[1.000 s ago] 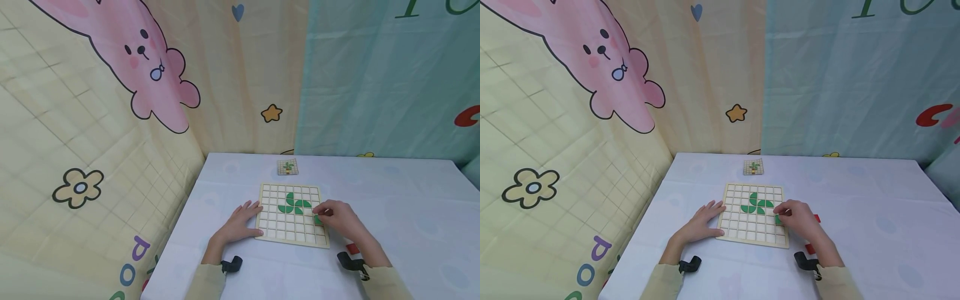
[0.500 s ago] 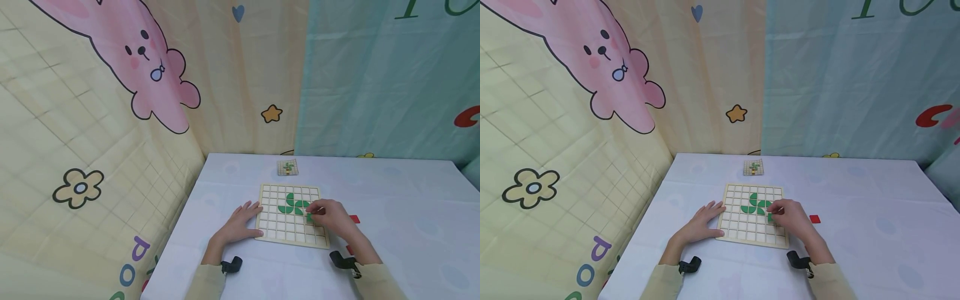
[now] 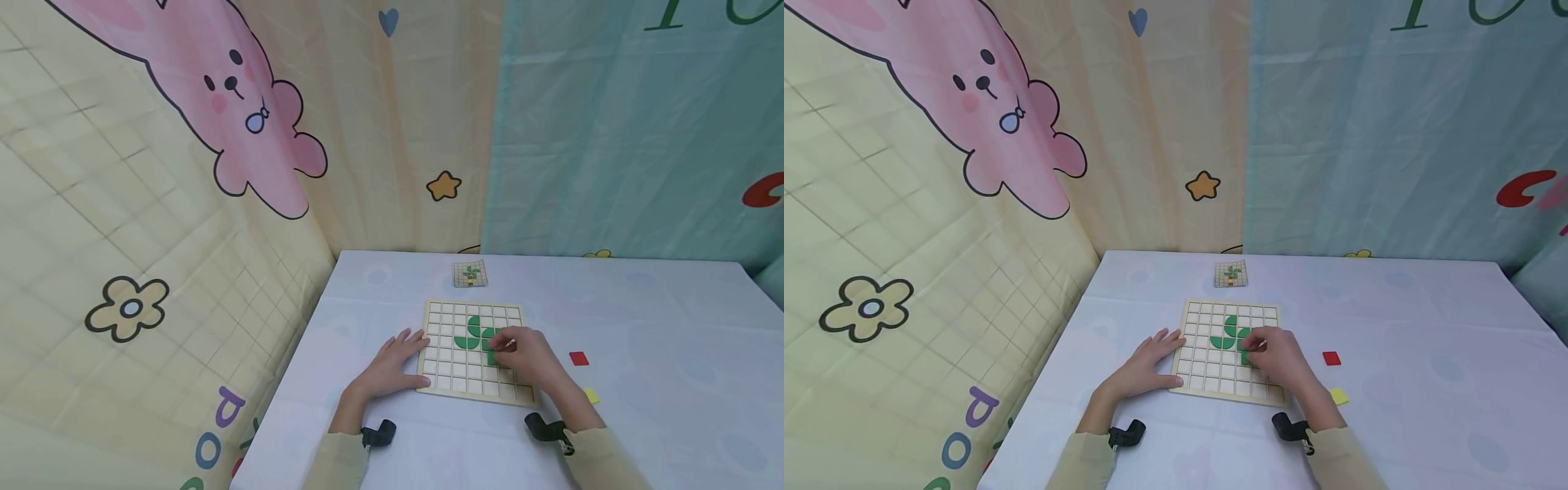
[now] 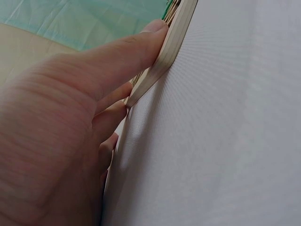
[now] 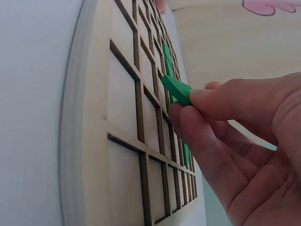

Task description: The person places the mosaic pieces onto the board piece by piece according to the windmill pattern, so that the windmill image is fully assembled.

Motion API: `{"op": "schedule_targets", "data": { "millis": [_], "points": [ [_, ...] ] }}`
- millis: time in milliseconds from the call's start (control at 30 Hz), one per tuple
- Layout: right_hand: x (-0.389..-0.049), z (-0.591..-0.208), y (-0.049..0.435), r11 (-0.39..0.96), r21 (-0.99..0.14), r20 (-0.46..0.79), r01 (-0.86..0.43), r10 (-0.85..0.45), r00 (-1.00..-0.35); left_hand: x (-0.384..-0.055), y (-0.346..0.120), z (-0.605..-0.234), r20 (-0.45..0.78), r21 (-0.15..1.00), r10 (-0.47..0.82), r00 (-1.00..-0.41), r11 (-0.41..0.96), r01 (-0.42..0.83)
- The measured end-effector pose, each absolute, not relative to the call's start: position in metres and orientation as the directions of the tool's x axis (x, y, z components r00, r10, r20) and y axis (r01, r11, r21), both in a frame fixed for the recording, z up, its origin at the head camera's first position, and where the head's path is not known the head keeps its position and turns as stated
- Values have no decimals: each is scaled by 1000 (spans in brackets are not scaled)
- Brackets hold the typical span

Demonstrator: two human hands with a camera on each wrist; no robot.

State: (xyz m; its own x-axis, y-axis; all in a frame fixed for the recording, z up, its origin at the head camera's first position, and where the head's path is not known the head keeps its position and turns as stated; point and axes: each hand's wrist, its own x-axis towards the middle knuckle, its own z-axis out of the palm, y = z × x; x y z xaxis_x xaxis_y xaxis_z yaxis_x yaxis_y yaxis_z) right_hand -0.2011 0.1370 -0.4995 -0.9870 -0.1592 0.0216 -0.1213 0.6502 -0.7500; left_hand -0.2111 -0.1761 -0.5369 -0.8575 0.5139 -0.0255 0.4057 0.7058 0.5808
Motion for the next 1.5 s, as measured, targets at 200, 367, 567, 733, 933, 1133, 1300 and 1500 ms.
{"op": "schedule_targets", "data": {
  "millis": [200,367,567,733,933,1133,1300,1500],
  "points": [
    [-201,-501,131,672,-728,37,-137,-161,-986,-211,-176,-536,-24,586,514,-858,702,404],
    [-200,-502,129,677,-715,71,-174,-178,-982,-210,-176,-536,-20,587,514,-858,701,406],
    [-202,-505,127,710,-669,117,-218,-189,-975,-210,-176,-537,-19,587,511,-859,701,404],
    [-202,-508,125,730,-643,127,-231,-196,-972,-210,-176,-537,-17,588,516,-857,698,409],
    [-202,-511,124,734,-630,143,-254,-211,-967,-211,-176,-537,-14,587,518,-855,697,413],
    [-202,-511,123,736,-625,146,-260,-217,-965,-212,-176,-539,-19,574,512,-859,709,410],
    [-201,-509,123,736,-625,141,-261,-223,-965,-211,-177,-539,-15,573,516,-857,706,415],
    [-200,-507,122,734,-630,130,-252,-221,-967,-209,-176,-534,-2,582,525,-851,693,426]
  ]
}}
